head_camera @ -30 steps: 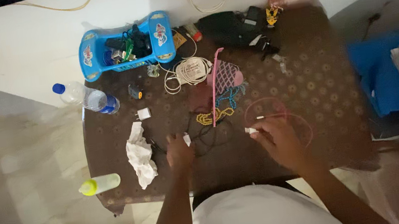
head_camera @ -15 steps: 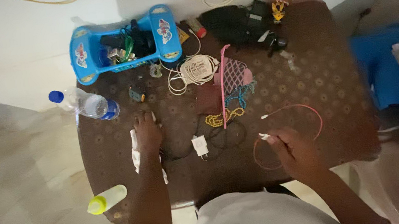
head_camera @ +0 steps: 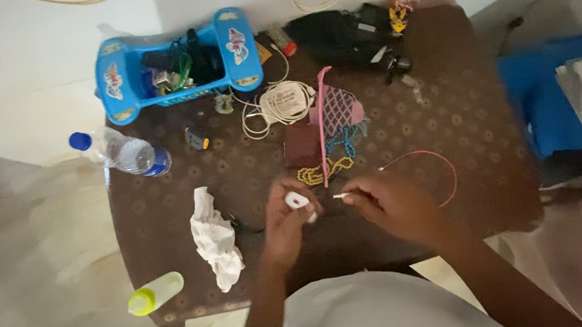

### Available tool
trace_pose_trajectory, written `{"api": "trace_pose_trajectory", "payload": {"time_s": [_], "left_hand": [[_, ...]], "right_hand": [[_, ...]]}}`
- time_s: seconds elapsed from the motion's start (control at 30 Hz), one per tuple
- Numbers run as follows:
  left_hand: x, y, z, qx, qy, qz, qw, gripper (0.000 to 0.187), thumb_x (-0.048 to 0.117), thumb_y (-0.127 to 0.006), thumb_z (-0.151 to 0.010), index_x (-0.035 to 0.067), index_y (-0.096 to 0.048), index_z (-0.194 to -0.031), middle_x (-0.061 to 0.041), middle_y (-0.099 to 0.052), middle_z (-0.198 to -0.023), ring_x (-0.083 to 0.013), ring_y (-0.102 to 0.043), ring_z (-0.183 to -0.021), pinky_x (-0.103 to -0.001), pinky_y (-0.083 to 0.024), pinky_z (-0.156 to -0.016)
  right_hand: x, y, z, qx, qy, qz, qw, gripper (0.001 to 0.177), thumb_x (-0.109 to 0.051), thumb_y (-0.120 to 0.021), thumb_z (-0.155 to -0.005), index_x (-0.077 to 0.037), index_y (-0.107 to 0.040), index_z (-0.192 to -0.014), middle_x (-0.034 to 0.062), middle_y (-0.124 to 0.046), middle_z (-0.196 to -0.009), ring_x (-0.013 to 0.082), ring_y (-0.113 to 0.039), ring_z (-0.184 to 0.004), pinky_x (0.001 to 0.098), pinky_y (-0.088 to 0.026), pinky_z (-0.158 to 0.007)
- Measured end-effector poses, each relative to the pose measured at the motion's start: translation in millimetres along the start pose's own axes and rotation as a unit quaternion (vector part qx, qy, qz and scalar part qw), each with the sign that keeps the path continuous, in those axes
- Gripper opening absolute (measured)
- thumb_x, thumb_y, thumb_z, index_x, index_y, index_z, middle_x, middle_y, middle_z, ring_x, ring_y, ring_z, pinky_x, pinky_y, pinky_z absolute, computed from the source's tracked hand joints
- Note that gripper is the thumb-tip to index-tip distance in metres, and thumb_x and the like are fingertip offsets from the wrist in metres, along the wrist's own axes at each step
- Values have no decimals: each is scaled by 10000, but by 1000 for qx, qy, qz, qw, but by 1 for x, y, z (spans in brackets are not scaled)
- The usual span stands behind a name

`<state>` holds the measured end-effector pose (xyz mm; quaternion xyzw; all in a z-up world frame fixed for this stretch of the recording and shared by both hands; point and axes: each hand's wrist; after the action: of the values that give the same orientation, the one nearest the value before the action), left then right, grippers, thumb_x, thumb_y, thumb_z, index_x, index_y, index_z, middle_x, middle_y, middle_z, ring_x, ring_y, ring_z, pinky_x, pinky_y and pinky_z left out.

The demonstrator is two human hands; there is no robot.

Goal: The person organizes various items on a table, including coiling a cable, hanging a necklace and strings on a wall calendar, and placing small objects into a plastic toy tray.

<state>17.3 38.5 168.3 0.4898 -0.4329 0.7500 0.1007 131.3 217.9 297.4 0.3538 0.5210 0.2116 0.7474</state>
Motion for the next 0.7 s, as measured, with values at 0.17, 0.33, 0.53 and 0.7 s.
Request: {"api": "trace_pose_trajectory", "payload": {"time_s": [0.17,0.33,0.53,0.7], "left_hand": [[37,-46,14,1,-43,-253,967,181,102,-783,-925,52,-748,-1095,-53,-687,-915,-137,-598,-819,-307,-473,-698],[84,-72,19,-52,-113,-403,907,233,170,-807,-865,73,-723,-1060,-70,-735,-974,-198,-715,-903,-350,-550,-802],[91,-102,27,-47,-144,-538,829,171,244,-778,-865,102,-743,-952,-100,-718,-969,-299,-704,-899,-390,-539,-754],[73,-123,31,-36,-80,-502,860,173,247,-754,-913,81,-734,-959,-95,-718,-915,-283,-699,-829,-380,-537,-720]], "right_hand": [[-3,3,-3,-1,103,-27,994,226,-272,-694,-931,-78,-689,-1047,103,-705,-847,255,-692,-716,392,-506,-620],[13,15,0,-84,119,-107,984,253,-177,-699,-916,-70,-612,-1129,64,-698,-834,166,-682,-717,343,-530,-630],[34,31,20,-149,98,-266,947,311,-184,-646,-980,-59,-496,-1222,53,-736,-876,110,-666,-761,301,-531,-672],[42,49,24,-81,105,-103,986,203,-255,-740,-902,-64,-716,-964,10,-737,-759,69,-675,-649,278,-532,-594]]}}
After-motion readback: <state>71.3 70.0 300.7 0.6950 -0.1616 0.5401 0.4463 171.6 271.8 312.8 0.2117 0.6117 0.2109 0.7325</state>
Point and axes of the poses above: each hand's wrist, its own z-axis away from the middle knuckle, its own y-axis out of the back of the hand, x = y × z
